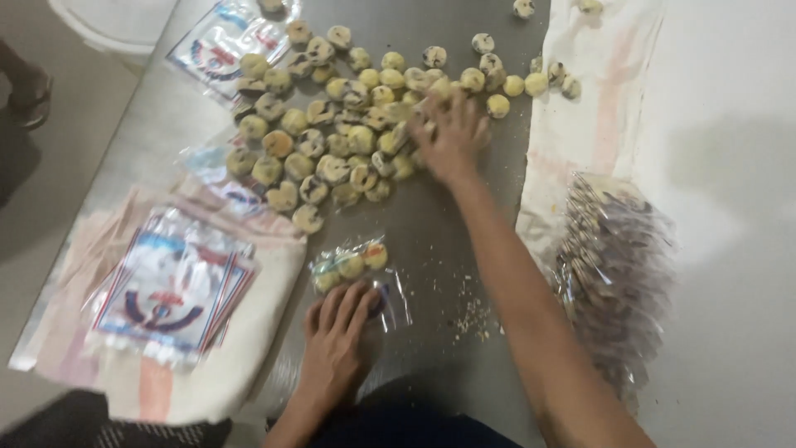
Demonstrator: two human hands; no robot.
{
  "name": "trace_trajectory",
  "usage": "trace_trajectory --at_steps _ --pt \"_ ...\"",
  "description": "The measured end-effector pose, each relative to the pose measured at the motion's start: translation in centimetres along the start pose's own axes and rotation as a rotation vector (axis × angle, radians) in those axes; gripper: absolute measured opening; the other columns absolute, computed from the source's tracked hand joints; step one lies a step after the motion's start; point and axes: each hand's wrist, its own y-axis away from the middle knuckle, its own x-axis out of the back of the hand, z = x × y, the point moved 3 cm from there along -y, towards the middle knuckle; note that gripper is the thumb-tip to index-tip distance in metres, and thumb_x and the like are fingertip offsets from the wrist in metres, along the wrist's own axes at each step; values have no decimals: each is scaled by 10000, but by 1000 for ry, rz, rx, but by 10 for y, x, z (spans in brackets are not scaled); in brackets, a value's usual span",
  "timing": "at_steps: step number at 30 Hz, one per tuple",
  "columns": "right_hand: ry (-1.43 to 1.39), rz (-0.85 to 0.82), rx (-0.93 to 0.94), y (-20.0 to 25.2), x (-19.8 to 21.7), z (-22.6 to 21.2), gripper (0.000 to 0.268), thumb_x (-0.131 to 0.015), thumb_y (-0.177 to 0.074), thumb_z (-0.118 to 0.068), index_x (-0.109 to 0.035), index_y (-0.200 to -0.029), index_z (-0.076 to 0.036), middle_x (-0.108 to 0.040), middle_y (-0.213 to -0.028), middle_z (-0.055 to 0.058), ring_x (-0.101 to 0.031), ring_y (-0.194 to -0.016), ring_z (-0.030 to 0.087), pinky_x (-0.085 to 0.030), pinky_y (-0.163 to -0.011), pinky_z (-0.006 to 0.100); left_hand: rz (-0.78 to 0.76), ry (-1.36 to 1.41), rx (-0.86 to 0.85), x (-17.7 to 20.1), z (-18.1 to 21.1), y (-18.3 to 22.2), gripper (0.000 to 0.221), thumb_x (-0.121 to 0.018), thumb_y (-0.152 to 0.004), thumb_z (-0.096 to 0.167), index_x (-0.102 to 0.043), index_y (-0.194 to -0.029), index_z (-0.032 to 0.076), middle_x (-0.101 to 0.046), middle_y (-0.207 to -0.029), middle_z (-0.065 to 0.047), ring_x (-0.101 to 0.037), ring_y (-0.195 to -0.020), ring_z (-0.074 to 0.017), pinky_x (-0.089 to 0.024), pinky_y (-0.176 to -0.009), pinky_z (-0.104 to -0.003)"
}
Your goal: Manually sorting and placing small round cookies into individual plastic bags from a large pile on a production table.
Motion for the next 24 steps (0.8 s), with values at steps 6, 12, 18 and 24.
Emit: trace_trajectory --at_steps 6,12,18,24 --pt "-924 422 259 -74 15 112 476 -469 -960 -506 -770 -931 -138 -747 -960 -2 -674 -926 107 -512 -862 270 21 -76 71 4 6 -10 629 -581 -725 254 -497 -1349 235 -502 -1400 38 -447 -1275 -186 -282 -1027 -401" --pt "-205 209 -266 -120 62 197 422 -378 -979 -467 -572 -1281 -244 -642 -1106 115 -578 -1033 330 -414 -903 524 88 -189 51 -16 -3 -5 583 -442 -795 96 -523 -1355 238 -529 -1402 31 -481 -1238 -181 -279 -995 -371" --pt "-341 348 -46 -150 90 188 385 -548 -995 -124 -460 -620 -139 -416 -582 -40 -473 -530 58 -451 -460 248 187 -233 13 -3 3 -21 468 -269 -971 144 -598 -1292 233 -597 -1323 41 -542 -1190 -137 -319 -956 -333" --pt "407 179 93 -208 44 180 378 -339 -987 -371 -602 -1125 -137 -627 -1250 150 -495 -1025 486 -370 -740 617 303 -216 117 2 9 -31 308 -375 -1022 247 -658 -1142 238 -644 -1240 70 -591 -1105 -129 -375 -923 -303"
